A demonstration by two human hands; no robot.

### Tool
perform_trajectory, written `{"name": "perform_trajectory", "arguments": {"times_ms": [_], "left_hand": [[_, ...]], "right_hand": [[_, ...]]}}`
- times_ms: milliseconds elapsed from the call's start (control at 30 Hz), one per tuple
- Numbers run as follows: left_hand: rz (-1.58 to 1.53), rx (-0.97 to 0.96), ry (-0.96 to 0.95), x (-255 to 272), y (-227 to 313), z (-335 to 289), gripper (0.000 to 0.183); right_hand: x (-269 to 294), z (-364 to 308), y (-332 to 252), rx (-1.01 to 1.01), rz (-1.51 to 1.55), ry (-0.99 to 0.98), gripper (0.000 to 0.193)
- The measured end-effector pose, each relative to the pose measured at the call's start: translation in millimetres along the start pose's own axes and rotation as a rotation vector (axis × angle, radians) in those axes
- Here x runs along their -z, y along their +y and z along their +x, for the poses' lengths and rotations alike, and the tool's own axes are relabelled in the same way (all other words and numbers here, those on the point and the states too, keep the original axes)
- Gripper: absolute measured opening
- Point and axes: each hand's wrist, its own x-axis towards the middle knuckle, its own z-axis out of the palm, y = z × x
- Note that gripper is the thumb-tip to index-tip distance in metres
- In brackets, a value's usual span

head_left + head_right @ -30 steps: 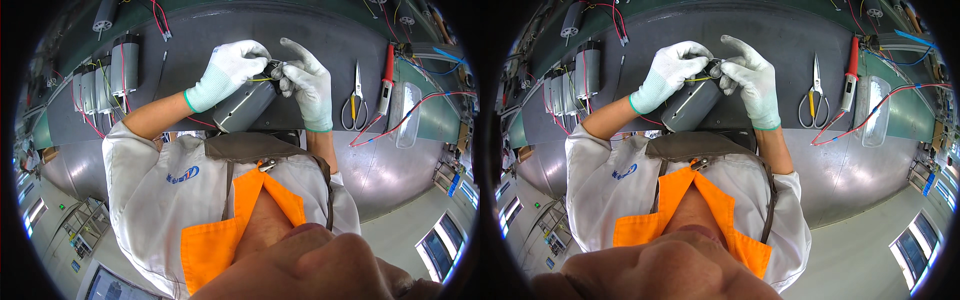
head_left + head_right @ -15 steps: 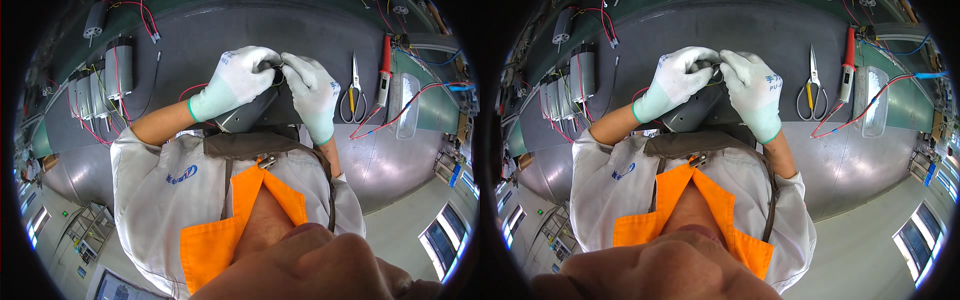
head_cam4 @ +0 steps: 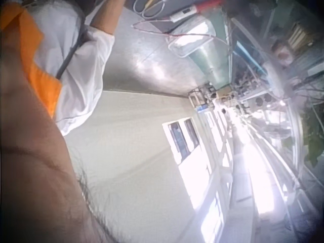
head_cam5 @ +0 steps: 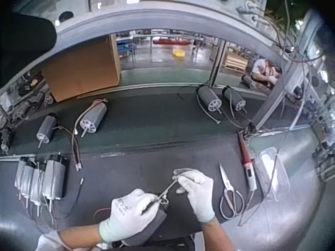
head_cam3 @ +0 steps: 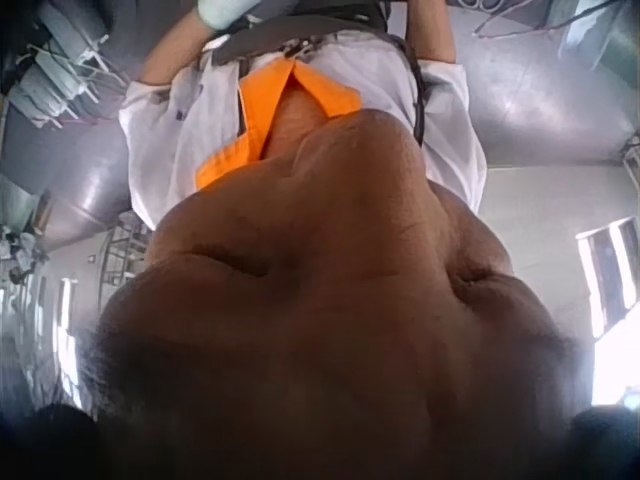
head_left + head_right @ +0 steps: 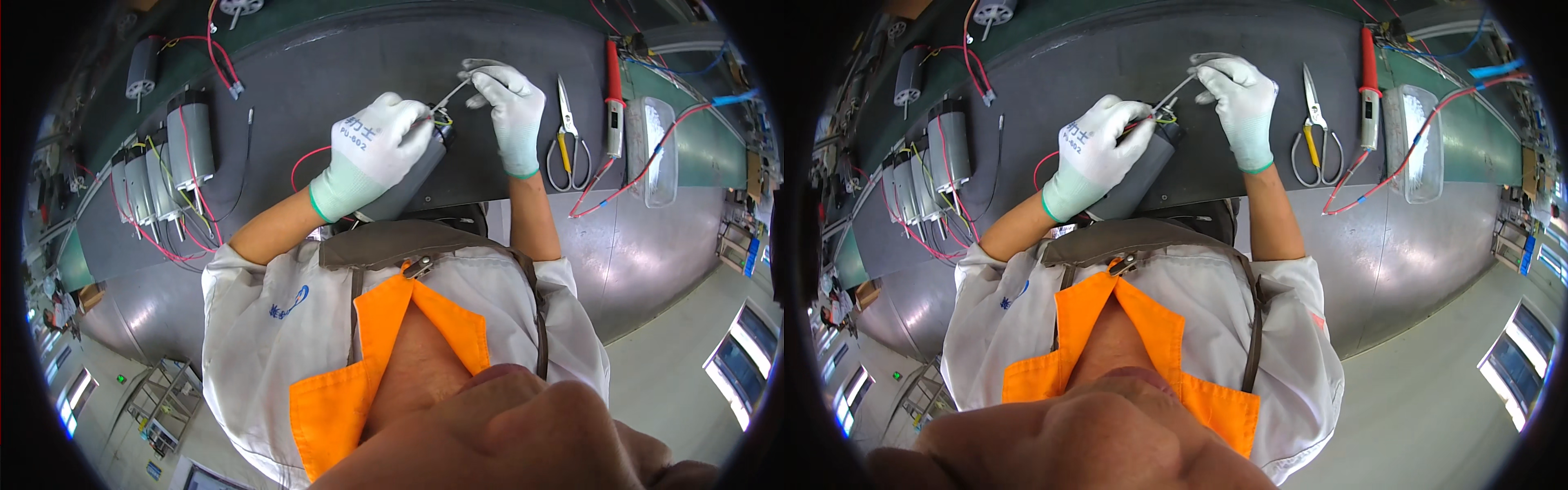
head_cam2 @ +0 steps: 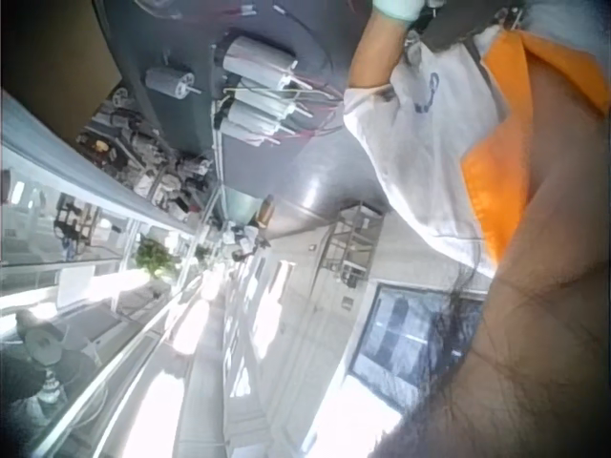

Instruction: The person assembles cylindrical electric motors by inserting wires into the motor housing and securing them with pliers. They then use a red testing tool to check the connections on each motor before placing it on the table and picking up the next one.

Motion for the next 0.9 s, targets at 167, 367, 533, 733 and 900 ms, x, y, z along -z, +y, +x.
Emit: {"name": "perform_trajectory", "arguments": {"times_ms": [167, 367, 533, 733, 900], "left_hand": [[0.103, -0.25, -0.102, 4.1, -7.5, 11.4, 0.005], [0.328, -0.55, -0.343, 21.7, -32.8, 23.8, 0.01], [0.272, -0.612, -0.449, 17.1, -19.8, 22.7, 0.018], [0.327, -0.361, -0.505, 34.4, -22.8, 24.1, 0.025], [0.075, -0.43, -0.313, 35.7, -32.8, 47.4, 0.027]], "right_hand": [[-11.6, -12.8, -20.0, -0.16, 0.728, -0.335, 0.029], [0.4, -34.3, -43.4, -0.302, 0.244, -0.239, 0.02], [-39.7, 21.2, -38.1, -0.127, 0.281, -0.361, 0.021], [-9.2, 11.4, -42.3, -0.011, -0.01, -0.081, 0.026], [111.0, -63.9, -1.1, 0.144, -1.339, 0.339, 0.04]]}}
